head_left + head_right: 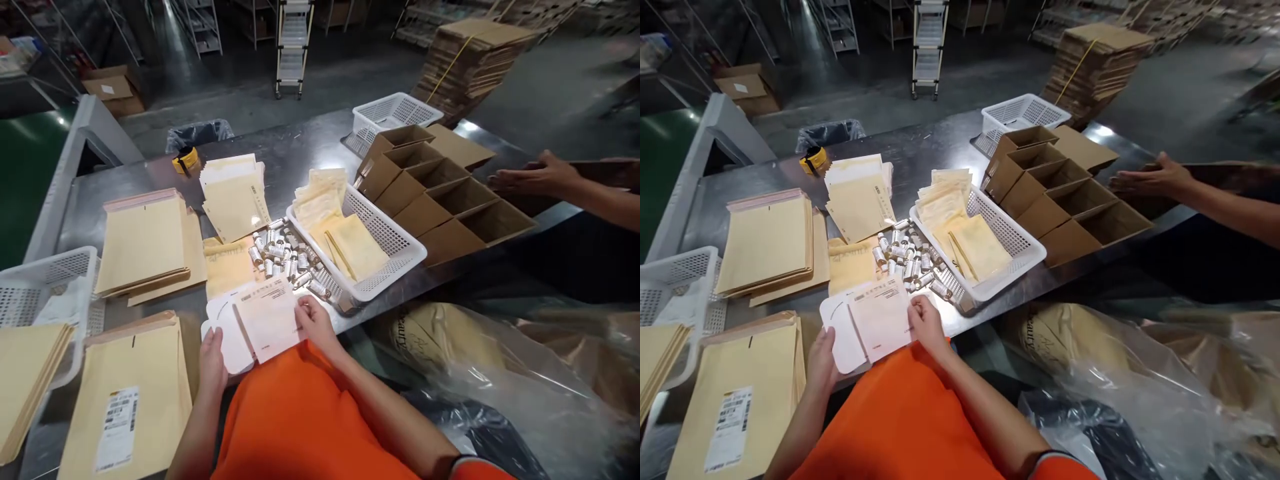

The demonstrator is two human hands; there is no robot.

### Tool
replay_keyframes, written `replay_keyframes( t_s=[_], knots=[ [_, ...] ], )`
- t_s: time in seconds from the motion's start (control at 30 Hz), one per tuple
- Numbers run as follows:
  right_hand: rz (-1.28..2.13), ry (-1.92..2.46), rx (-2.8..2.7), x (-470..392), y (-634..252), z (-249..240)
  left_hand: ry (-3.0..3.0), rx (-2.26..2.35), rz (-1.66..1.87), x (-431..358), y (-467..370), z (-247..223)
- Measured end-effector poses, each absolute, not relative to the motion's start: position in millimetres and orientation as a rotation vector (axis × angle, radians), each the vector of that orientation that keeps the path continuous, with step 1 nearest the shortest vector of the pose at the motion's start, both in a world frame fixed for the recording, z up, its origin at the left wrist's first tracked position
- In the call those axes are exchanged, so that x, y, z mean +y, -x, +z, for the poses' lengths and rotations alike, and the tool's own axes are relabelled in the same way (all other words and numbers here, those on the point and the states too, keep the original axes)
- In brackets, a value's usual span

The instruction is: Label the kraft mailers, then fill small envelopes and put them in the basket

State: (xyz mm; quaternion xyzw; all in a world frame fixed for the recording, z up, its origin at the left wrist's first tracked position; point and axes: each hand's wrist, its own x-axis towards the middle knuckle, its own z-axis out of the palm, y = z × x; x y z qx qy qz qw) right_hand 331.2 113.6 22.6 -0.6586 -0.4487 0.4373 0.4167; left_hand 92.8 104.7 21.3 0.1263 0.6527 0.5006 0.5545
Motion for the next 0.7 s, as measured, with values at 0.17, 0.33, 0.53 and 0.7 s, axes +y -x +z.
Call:
replay_keyframes(
  t_s=[0.17,0.33,0.53,0.7],
  knots=[
    [1.066,1.707,-1.124,118,-289,11,-0.243,1.450,1.161,107,-128,30],
    [0.871,1.986,-1.431,115,-297,1,-0.253,1.520,1.092,97,-130,31],
    [0.725,2.286,-1.583,116,-385,-15,-0.233,1.620,1.113,100,-106,17],
    [0.699,2.444,-1.598,114,-449,-30,-0.214,1.648,1.110,104,-88,13]
  ],
)
